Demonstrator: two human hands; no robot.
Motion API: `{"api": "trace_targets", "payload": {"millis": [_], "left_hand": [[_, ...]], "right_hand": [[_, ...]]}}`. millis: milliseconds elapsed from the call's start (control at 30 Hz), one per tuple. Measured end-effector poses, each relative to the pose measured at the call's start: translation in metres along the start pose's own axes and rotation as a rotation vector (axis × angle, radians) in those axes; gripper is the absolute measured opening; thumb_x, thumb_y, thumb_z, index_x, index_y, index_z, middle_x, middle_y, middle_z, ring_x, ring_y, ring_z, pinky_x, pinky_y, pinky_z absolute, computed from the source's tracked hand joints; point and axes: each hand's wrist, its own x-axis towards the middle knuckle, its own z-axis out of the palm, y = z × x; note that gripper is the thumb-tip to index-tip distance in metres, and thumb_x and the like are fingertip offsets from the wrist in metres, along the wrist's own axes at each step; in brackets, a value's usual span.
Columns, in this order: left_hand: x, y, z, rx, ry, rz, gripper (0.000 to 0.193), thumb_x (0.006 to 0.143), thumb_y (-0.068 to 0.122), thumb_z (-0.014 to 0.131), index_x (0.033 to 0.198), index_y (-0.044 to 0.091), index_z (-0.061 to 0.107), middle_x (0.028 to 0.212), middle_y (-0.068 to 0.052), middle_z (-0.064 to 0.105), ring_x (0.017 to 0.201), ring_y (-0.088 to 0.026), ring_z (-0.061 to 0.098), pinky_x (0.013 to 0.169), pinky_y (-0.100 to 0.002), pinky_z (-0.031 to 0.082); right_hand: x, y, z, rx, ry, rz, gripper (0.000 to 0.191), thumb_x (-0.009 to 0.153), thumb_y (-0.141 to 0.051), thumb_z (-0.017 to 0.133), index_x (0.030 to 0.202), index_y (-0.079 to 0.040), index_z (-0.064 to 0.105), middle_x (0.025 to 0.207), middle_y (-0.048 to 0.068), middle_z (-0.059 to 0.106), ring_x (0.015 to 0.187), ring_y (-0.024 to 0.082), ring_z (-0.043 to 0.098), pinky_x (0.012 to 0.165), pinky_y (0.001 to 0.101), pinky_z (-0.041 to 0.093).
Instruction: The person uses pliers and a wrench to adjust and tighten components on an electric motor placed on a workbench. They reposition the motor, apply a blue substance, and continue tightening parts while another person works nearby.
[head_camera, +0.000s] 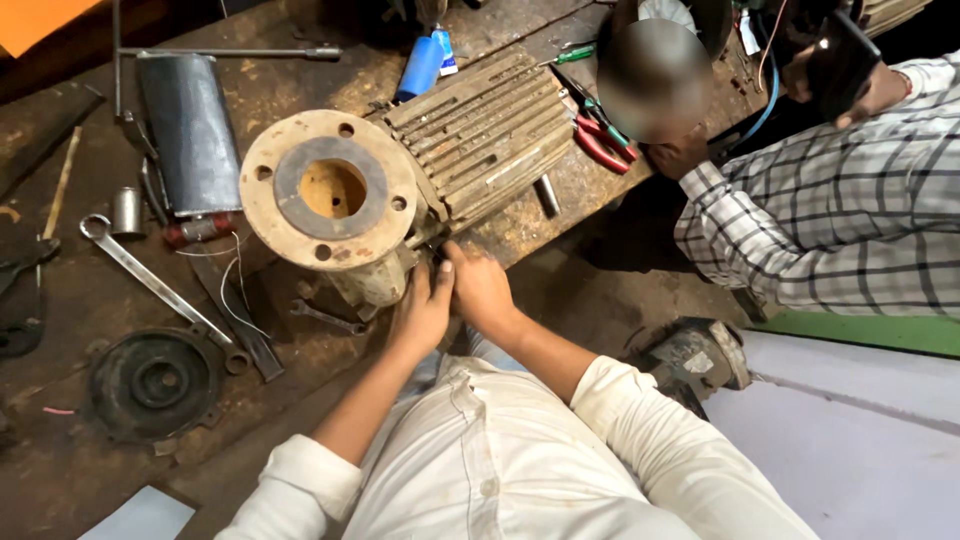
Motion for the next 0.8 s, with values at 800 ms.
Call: {"api": "trace_targets", "payload": {"millis": [800], "left_hand": [[0.002,-0.002,0.014,-0.151,0.14,0.103,0.079,0.101,0.063,0.033,0.155,0.006,0.038,0.155,-0.03,0.04,0.144,-0.047,0.033,0.117,-0.052,0.026]], "right_hand": [[0.02,-0.003,0.043,0.318,0.068,0.149,0.027,0.092,-0.029,0.058,0.097,-0.003,0.064,0.091,0.028,0.069,0.089,0.052,0.065,0.073,0.0585,0.052]]}}
